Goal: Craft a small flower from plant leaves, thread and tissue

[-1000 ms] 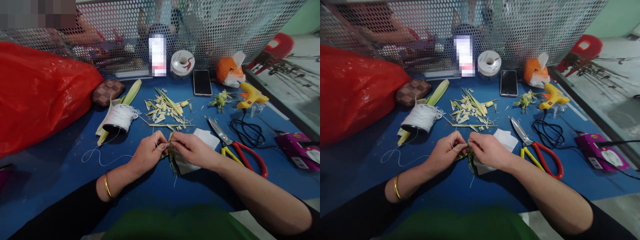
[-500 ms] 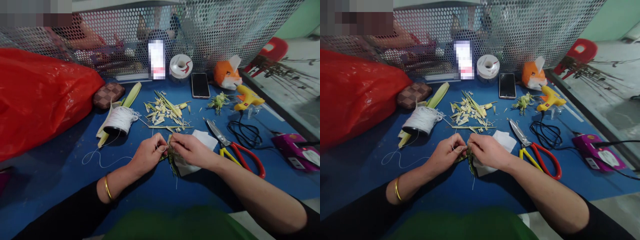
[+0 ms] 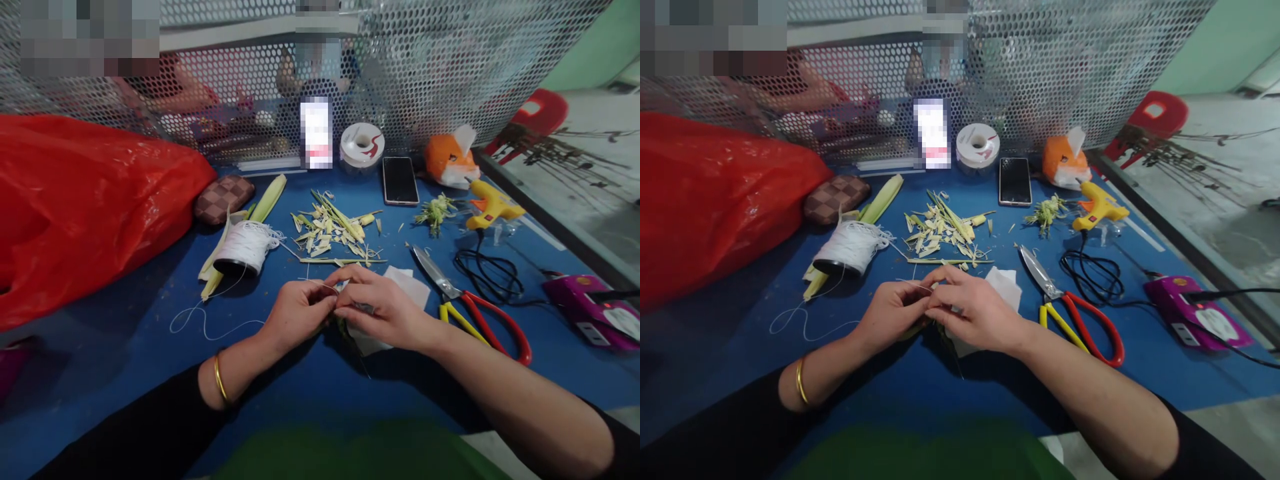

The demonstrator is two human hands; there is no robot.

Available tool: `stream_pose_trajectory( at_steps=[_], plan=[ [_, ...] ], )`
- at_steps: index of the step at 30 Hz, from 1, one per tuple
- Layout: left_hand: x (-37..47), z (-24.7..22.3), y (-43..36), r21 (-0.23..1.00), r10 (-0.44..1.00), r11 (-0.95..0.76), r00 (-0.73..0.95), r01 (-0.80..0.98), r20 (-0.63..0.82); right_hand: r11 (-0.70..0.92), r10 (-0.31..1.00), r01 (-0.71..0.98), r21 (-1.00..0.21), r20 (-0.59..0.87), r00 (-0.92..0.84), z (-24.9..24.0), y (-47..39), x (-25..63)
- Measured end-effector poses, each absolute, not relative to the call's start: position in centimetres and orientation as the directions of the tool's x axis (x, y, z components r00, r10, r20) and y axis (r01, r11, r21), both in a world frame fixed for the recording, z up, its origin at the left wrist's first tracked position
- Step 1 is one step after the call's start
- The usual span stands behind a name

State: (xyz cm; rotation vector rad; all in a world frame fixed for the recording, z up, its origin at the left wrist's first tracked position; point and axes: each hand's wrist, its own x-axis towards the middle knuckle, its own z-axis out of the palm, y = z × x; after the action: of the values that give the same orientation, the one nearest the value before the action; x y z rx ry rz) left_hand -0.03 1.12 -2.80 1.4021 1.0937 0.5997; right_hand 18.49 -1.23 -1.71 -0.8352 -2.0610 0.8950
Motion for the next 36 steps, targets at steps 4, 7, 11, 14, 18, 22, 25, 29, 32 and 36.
stream_pose_trajectory(
  at_steps=[4,7,11,14,18,22,25,29,32,36],
  plan=[
    [-0.2,-3.3,1.1,0.952,0.872,0.015,0.462,0.307,-0.163,0.568,0.761,0.273,-0.776,0.369,-0.534,-1.8,-1.2,18.3],
    [-0.4,-3.2,1.1,0.940,0.847,-0.086,0.521,0.331,-0.106,0.512,0.813,0.318,-0.798,0.330,-0.480,-1.9,-1.2,18.2],
    [-0.5,-2.6,1.2,0.921,0.813,-0.165,0.578,0.353,-0.076,0.318,0.927,0.365,-0.875,0.205,-0.315,-2.0,-1.2,18.2],
    [-0.4,-2.5,1.2,0.898,0.804,-0.202,0.590,0.392,-0.077,0.154,0.970,0.345,-0.926,0.076,-0.229,-2.0,-1.2,18.1],
    [-0.4,-2.9,1.1,0.869,0.810,-0.235,0.582,0.435,-0.072,0.032,0.977,0.293,-0.956,-0.032,-0.211,-1.9,-1.1,17.9],
    [-0.5,-3.2,1.1,0.880,0.816,-0.245,0.577,0.407,-0.040,-0.042,0.970,0.129,-0.991,-0.072,-0.232,-1.9,-1.1,18.0],
    [-0.5,-3.1,1.2,0.911,0.838,-0.189,0.543,0.367,-0.045,0.010,0.988,0.127,-0.992,-0.010,-0.157,-2.2,-1.1,18.2],
    [-0.5,-3.1,1.2,0.917,0.846,-0.175,0.531,0.358,-0.046,0.122,0.983,0.347,-0.930,0.065,-0.173,-2.7,-1.2,18.1],
    [-0.5,-3.1,1.2,0.915,0.845,-0.207,0.535,0.345,-0.011,0.223,0.967,0.379,-0.898,0.155,-0.201,-2.7,-1.2,18.0],
    [-0.6,-3.2,1.4,0.924,0.857,-0.210,0.515,0.320,0.016,0.161,0.982,0.371,-0.915,0.110,-0.155,-2.4,-1.1,18.0]
  ],
)
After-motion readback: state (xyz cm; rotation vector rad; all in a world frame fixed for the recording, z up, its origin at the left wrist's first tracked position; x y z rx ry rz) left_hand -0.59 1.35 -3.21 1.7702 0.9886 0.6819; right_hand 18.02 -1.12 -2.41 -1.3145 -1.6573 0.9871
